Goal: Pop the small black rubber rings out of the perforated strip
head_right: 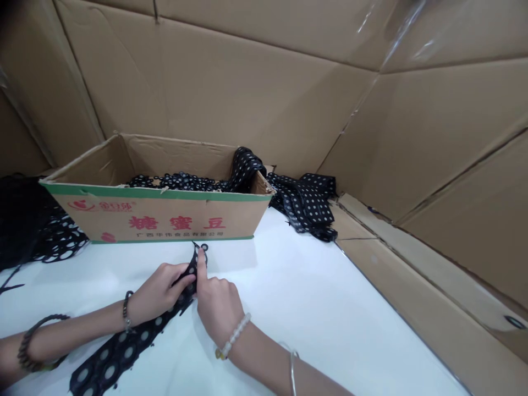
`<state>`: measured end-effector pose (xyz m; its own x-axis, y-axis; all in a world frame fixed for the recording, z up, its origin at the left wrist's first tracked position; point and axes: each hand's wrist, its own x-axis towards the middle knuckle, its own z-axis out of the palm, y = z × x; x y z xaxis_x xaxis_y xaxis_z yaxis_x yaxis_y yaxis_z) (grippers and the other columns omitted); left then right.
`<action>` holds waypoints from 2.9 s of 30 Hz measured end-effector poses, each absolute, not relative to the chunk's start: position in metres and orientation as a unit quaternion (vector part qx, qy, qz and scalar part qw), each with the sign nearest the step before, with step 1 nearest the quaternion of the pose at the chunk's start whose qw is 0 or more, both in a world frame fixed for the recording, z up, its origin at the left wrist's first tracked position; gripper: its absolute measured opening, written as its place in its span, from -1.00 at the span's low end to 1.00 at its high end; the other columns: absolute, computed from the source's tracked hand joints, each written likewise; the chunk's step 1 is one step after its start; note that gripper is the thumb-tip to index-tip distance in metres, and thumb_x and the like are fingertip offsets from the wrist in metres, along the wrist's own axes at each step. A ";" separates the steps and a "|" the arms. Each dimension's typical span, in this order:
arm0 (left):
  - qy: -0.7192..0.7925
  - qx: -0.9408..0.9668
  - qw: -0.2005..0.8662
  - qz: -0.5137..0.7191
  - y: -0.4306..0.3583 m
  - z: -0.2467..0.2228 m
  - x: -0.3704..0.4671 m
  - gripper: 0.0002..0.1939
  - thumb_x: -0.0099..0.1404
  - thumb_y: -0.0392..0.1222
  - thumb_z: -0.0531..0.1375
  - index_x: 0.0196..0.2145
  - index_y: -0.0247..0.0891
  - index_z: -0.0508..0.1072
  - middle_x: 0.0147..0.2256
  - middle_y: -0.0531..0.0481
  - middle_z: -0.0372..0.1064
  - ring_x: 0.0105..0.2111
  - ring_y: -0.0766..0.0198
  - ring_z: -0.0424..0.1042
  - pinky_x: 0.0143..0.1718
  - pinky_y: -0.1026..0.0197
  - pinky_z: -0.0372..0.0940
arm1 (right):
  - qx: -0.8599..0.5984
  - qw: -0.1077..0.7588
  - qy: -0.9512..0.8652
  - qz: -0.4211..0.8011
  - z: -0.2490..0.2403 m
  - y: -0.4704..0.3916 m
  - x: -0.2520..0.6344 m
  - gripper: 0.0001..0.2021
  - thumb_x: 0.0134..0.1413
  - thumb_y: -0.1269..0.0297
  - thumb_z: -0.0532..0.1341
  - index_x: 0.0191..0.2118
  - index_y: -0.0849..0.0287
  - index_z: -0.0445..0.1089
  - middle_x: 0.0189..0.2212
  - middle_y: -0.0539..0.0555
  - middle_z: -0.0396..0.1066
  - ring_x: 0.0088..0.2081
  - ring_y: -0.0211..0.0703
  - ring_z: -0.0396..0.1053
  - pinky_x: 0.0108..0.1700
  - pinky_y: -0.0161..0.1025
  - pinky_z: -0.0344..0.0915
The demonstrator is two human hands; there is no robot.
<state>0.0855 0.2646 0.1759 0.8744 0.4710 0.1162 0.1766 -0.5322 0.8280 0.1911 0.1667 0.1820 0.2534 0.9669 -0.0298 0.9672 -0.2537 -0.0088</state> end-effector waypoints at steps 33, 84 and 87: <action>0.200 0.779 0.577 0.139 0.266 0.180 0.089 -0.76 0.25 -0.14 -0.07 -0.47 -0.28 0.28 -0.45 -0.01 0.39 -0.51 0.29 0.39 -0.42 0.29 0.23 | 0.754 -0.010 0.650 -0.090 0.188 0.155 0.219 -0.44 0.10 0.43 -0.14 0.23 0.22 -0.29 -0.53 0.11 0.33 -0.48 -0.11 0.30 -0.49 -0.31 0.08; 0.164 0.878 0.407 0.192 0.267 0.172 0.085 -0.76 0.25 -0.23 -0.05 -0.53 -0.29 0.27 -0.56 0.07 0.25 -0.55 0.37 0.18 -0.46 0.32 0.09 | 0.801 -0.028 0.598 -0.017 0.177 0.168 0.205 -0.34 -0.05 0.53 -0.07 0.21 0.05 -0.19 -0.60 0.04 0.32 -0.51 -0.13 0.33 -0.51 -0.34 0.06; 0.165 0.811 0.531 0.181 0.271 0.177 0.088 -0.76 0.26 -0.16 -0.05 -0.44 -0.30 0.32 -0.44 0.02 0.35 -0.41 0.32 0.30 -0.34 0.32 0.16 | 0.773 -0.200 0.596 -0.083 0.178 0.167 0.216 -0.55 0.12 0.40 -0.13 0.15 0.02 -0.01 -0.41 0.04 0.39 -0.39 -0.17 0.36 -0.38 -0.33 0.19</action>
